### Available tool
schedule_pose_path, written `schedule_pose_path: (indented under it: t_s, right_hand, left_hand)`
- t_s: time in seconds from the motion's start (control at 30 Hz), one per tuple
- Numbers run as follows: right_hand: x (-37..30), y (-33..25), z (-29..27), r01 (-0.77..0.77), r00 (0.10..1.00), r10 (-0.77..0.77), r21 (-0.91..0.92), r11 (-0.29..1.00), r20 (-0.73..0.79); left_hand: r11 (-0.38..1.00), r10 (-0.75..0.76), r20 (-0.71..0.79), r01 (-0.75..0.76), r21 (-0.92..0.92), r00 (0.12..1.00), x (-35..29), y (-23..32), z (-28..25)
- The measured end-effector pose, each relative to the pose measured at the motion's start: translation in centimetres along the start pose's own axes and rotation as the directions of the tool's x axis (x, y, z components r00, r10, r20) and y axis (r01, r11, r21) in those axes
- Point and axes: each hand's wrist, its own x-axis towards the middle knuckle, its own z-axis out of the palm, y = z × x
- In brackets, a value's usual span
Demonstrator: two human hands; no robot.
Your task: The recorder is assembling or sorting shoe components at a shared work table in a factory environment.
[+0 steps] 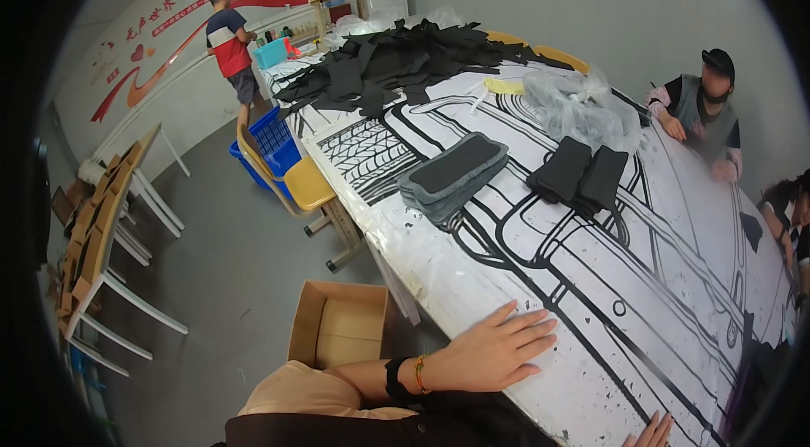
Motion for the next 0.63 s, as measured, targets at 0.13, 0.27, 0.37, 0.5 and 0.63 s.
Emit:
schedule_pose_path:
  t_s: [0.13,0.27,0.37,0.5,0.63]
  right_hand:
    - [0.0,-0.7,-0.7,-0.041,0.998,0.040,0.004,0.999,0.046]
    - [0.1,-1.0,-1.0,-0.071,0.995,0.069,0.024,0.997,0.073]
    - [0.1,-0.9,-0.8,-0.053,0.997,0.051,0.027,0.998,0.054]
    - [-0.2,-0.1,-0.1,-0.023,0.999,0.023,0.009,1.000,0.027]
    - [0.3,0.8,1.1,0.005,0.997,-0.004,0.018,1.000,-0.076]
  left_hand:
    - [1.000,-0.002,0.000,0.002,0.000,1.000,0.0,0.0,0.1]
    - [1.000,-0.007,0.011,0.007,-0.014,1.000,0.1,0.0,0.0]
    - [1.000,-0.010,0.012,0.010,-0.023,1.000,0.1,0.0,-0.1]
    - [1.000,-0.009,0.014,0.010,-0.021,1.000,0.2,0.0,-0.1]
    - [1.000,-0.012,0.021,0.013,-0.025,1.000,0.2,0.0,0.0]
